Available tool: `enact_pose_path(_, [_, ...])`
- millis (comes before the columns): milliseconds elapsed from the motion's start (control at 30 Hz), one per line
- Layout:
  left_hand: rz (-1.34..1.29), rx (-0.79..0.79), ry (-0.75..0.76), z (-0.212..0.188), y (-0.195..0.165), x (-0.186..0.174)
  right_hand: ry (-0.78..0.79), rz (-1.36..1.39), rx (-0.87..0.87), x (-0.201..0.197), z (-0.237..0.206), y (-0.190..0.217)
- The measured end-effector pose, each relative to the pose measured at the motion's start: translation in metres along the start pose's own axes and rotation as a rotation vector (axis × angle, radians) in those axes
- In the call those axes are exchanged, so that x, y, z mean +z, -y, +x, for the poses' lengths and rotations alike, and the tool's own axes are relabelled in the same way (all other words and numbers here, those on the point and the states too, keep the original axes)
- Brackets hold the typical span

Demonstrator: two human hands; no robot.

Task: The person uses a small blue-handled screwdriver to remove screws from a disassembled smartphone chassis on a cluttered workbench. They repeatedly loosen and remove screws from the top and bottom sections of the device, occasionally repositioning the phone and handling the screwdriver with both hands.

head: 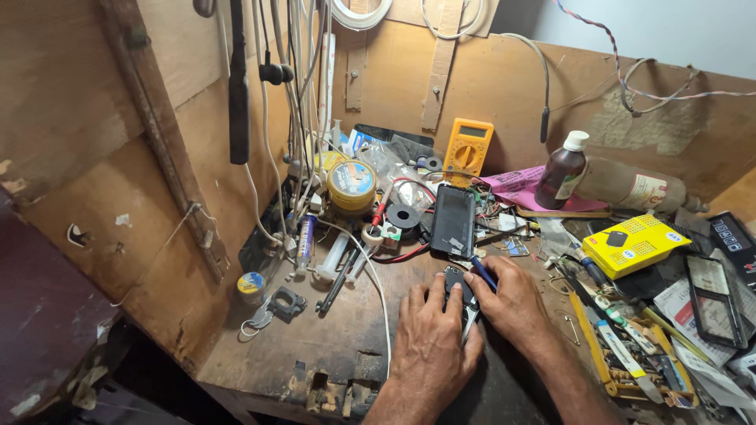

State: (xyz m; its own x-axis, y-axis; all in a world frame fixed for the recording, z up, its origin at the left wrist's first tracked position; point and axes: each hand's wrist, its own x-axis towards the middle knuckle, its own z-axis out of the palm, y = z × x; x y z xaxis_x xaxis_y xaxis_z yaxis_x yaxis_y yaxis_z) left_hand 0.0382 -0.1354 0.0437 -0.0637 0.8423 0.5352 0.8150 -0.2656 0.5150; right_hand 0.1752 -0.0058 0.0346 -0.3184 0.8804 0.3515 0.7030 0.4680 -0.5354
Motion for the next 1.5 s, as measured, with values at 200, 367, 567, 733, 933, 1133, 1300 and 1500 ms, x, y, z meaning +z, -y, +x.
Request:
enact_pose_path(200, [-0.003,-0.012,0.029,0.001,0.000,0.000,-0.005,0.062,0.005,0.001,0.001,-0.006])
enact_pose_path(367, [0.004,-0.014,0.025,0.000,0.000,-0.001,0.033,0.190,0.126,0.000,0.002,-0.016])
enact_pose_path(567, [-0.009,-0.017,0.013,0.000,0.000,0.000,0.008,0.106,0.143,0.003,0.002,-0.019])
enact_pose_path(733, [0.014,-0.002,-0.005,0.001,0.000,-0.001,0.009,0.050,0.153,0.006,0.005,-0.015])
enact_pose_path(933, [-0.017,-0.016,0.020,0.000,-0.001,-0.002,0.008,0.053,0.124,0.002,0.003,-0.011])
enact_pose_path(1133, [-0.025,-0.016,0.019,0.000,-0.001,-0.002,0.004,0.067,0.009,0.001,0.003,-0.006])
enact_pose_path(1300, [-0.019,0.008,-0.025,-0.001,-0.001,-0.001,-0.037,-0.010,-0.102,0.002,0.002,-0.002])
enact_pose_path(1500, [-0.013,-0.005,0.006,0.000,0.000,0.000,-0.071,-0.010,-0.101,0.002,-0.001,0.000])
